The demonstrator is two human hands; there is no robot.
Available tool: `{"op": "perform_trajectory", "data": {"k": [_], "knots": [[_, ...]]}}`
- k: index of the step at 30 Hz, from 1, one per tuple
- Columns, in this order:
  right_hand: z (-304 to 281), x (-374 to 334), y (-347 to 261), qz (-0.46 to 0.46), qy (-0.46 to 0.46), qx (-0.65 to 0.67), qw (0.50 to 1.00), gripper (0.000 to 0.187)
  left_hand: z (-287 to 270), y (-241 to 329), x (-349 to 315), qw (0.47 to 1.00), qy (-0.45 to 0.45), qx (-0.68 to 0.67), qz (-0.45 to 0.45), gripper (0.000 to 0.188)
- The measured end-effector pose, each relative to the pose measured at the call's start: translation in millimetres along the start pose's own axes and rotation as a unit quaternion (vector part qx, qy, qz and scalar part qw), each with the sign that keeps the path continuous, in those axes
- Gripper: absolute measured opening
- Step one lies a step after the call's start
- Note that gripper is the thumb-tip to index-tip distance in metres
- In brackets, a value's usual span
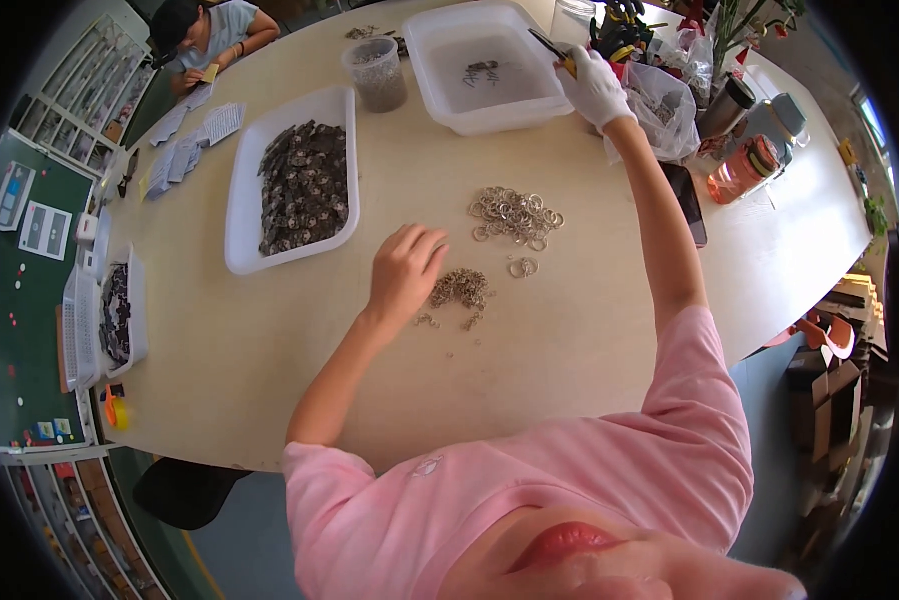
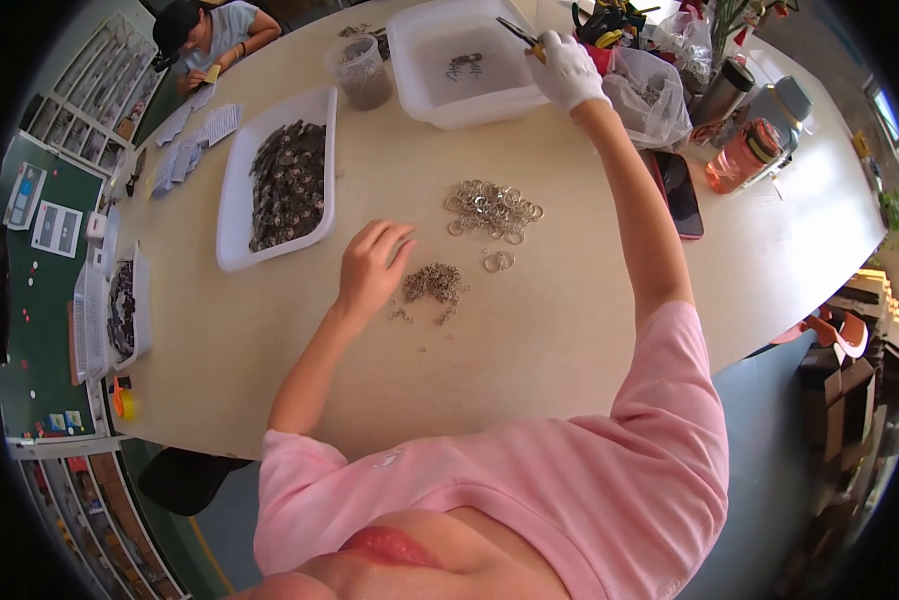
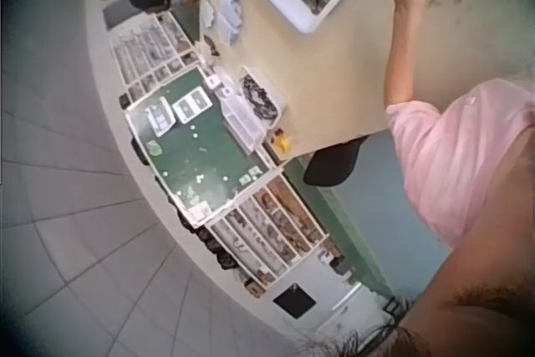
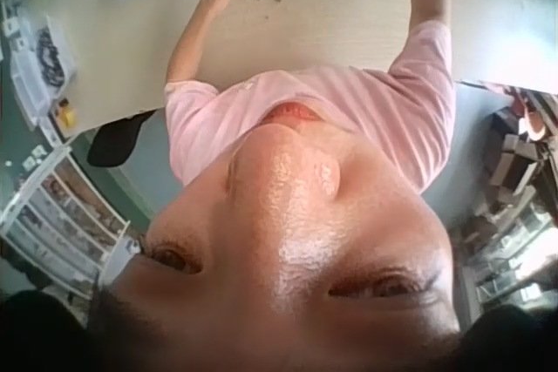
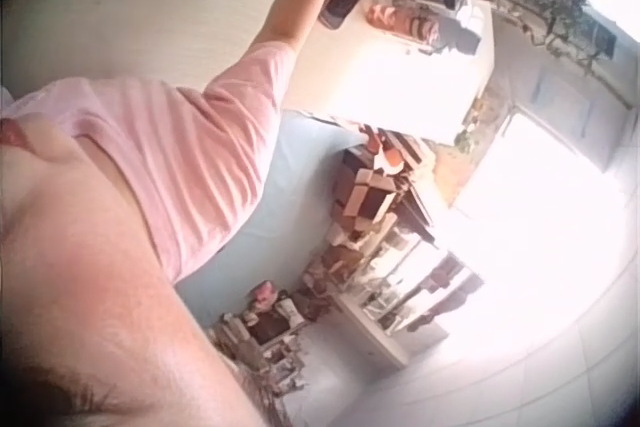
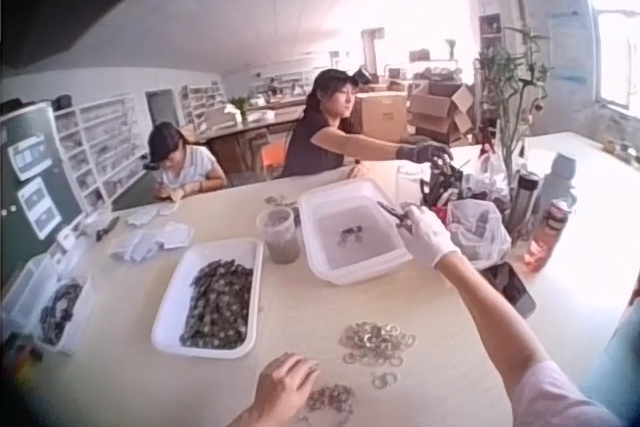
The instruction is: The person assembles small metal rings and components into jewelry chains using pliers, sorting them into white trays.
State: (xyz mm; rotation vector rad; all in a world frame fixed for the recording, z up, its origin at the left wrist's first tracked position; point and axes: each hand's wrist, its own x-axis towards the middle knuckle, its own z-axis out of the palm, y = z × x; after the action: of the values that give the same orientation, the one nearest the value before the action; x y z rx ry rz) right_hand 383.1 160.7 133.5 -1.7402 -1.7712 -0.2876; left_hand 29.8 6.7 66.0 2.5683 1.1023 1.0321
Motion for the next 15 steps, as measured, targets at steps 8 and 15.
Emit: {"op": "perform_trajectory", "data": {"k": [8, 15], "knots": [[-2.3, -191.8, -32.7, -0.033, -0.132, 0.177, 0.975, 0.019, -30.3, -29.1, -80.5, 0.996, -0.037, -0.02, -0.072, 0.027], [-17.6, -209.6, -90.7, -0.037, -0.225, 0.243, 0.943, 0.019, -23.3, -42.2, -64.8, 0.98, 0.085, -0.076, -0.16, 0.014]]}}
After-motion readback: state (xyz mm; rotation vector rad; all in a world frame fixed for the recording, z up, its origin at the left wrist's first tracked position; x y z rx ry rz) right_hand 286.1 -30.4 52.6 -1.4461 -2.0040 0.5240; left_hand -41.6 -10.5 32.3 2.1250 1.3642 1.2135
